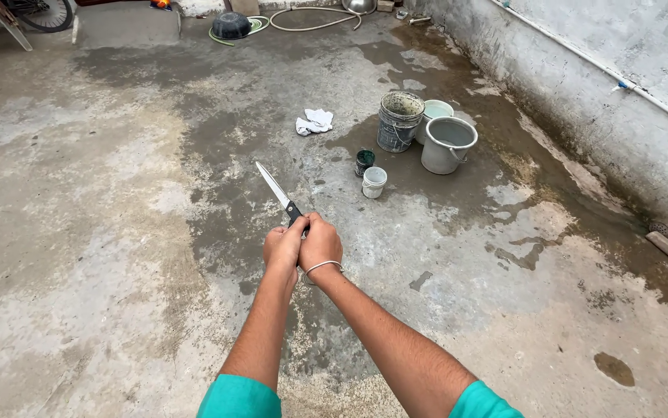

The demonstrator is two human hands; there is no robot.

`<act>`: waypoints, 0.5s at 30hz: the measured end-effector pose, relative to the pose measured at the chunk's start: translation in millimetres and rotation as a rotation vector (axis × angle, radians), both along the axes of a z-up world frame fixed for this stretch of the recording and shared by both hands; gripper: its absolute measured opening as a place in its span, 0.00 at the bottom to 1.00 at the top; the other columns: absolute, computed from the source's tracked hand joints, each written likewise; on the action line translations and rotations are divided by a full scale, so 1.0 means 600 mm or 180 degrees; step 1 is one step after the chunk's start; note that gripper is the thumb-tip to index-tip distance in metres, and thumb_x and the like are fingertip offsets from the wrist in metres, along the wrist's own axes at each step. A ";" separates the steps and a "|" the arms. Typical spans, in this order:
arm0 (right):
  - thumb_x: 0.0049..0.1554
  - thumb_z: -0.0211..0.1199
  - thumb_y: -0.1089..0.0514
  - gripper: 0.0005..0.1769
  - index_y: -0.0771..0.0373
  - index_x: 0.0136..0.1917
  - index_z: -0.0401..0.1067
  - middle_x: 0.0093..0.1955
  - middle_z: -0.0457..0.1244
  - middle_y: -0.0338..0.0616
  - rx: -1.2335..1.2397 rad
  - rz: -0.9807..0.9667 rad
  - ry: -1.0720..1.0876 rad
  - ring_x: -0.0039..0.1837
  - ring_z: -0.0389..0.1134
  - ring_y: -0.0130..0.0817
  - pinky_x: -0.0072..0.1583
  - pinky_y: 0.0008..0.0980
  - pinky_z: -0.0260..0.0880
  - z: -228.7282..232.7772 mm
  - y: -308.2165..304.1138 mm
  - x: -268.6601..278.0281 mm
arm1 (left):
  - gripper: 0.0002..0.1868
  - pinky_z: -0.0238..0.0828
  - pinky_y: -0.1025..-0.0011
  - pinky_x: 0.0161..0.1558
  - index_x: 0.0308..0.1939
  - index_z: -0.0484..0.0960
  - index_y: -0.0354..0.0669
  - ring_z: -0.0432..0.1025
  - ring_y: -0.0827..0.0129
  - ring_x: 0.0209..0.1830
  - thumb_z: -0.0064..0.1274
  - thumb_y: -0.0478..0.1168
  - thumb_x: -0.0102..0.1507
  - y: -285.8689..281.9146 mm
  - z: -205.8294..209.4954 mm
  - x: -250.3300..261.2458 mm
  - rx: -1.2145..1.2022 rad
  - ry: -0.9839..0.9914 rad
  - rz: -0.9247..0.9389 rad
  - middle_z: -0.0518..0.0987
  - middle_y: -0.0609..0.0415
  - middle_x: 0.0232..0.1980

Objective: Opens a detergent bag and then uses scissors to repair or cut a window mesh screen in an outdoor area.

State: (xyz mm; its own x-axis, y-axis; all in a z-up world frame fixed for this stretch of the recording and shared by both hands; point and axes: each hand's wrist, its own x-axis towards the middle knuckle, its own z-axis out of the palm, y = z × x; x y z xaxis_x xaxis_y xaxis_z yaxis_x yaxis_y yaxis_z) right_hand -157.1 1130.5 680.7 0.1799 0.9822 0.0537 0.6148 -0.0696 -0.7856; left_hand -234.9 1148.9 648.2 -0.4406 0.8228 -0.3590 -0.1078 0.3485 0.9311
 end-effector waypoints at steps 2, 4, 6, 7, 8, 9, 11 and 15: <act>0.57 0.62 0.52 0.12 0.55 0.54 0.74 0.47 0.71 0.52 0.0034 0.0043 -0.0039 0.51 0.72 0.56 0.50 0.53 0.71 -0.009 0.031 -0.023 | 0.22 0.69 0.69 0.32 0.30 0.75 0.39 0.71 0.72 0.30 0.66 0.53 0.53 0.028 -0.002 -0.023 -0.0031 0.0038 0.0046 0.79 0.54 0.31; 0.58 0.62 0.53 0.12 0.55 0.54 0.73 0.47 0.71 0.52 0.0082 0.0089 -0.0075 0.51 0.72 0.57 0.50 0.53 0.71 -0.013 0.067 -0.050 | 0.22 0.69 0.69 0.32 0.30 0.76 0.39 0.72 0.72 0.30 0.66 0.54 0.54 0.058 0.003 -0.051 -0.0049 0.0078 0.0097 0.79 0.54 0.31; 0.56 0.62 0.54 0.12 0.55 0.53 0.74 0.47 0.71 0.52 0.0213 0.0096 -0.0014 0.51 0.72 0.56 0.50 0.53 0.71 -0.016 0.105 -0.080 | 0.23 0.68 0.69 0.32 0.30 0.75 0.38 0.72 0.71 0.29 0.66 0.54 0.53 0.088 0.014 -0.080 -0.0161 0.0114 0.0075 0.79 0.54 0.31; 0.56 0.62 0.54 0.12 0.55 0.53 0.74 0.47 0.71 0.52 0.0224 0.0110 -0.0015 0.51 0.72 0.56 0.50 0.53 0.71 -0.013 0.123 -0.093 | 0.23 0.68 0.69 0.32 0.30 0.75 0.38 0.72 0.71 0.29 0.66 0.54 0.53 0.113 0.008 -0.092 -0.0150 0.0112 0.0089 0.79 0.54 0.31; 0.57 0.61 0.54 0.11 0.55 0.54 0.74 0.47 0.71 0.52 0.0169 0.0096 0.0018 0.51 0.72 0.56 0.50 0.53 0.70 -0.009 0.138 -0.114 | 0.22 0.69 0.69 0.31 0.31 0.76 0.39 0.72 0.72 0.29 0.66 0.53 0.53 0.134 0.004 -0.112 0.0028 -0.0071 0.0095 0.79 0.54 0.31; 0.59 0.60 0.53 0.11 0.55 0.55 0.74 0.47 0.71 0.52 0.0113 0.0082 0.0050 0.51 0.72 0.56 0.50 0.53 0.70 -0.004 0.153 -0.135 | 0.22 0.69 0.69 0.31 0.31 0.77 0.39 0.71 0.72 0.29 0.66 0.53 0.53 0.156 0.002 -0.133 0.0206 -0.0254 0.0099 0.79 0.55 0.31; 0.57 0.61 0.54 0.13 0.55 0.55 0.74 0.47 0.71 0.53 0.0299 0.0056 0.0033 0.51 0.72 0.56 0.50 0.53 0.71 -0.004 0.211 -0.172 | 0.22 0.69 0.69 0.31 0.31 0.77 0.38 0.72 0.72 0.29 0.67 0.53 0.53 0.208 0.006 -0.174 0.0173 -0.0084 0.0055 0.79 0.54 0.31; 0.55 0.62 0.55 0.14 0.56 0.55 0.74 0.47 0.71 0.52 0.0364 0.0075 -0.0013 0.52 0.72 0.56 0.50 0.53 0.70 0.004 0.293 -0.237 | 0.23 0.67 0.69 0.28 0.32 0.75 0.38 0.70 0.72 0.27 0.66 0.54 0.54 0.294 0.016 -0.243 0.0133 -0.0049 -0.0031 0.78 0.54 0.30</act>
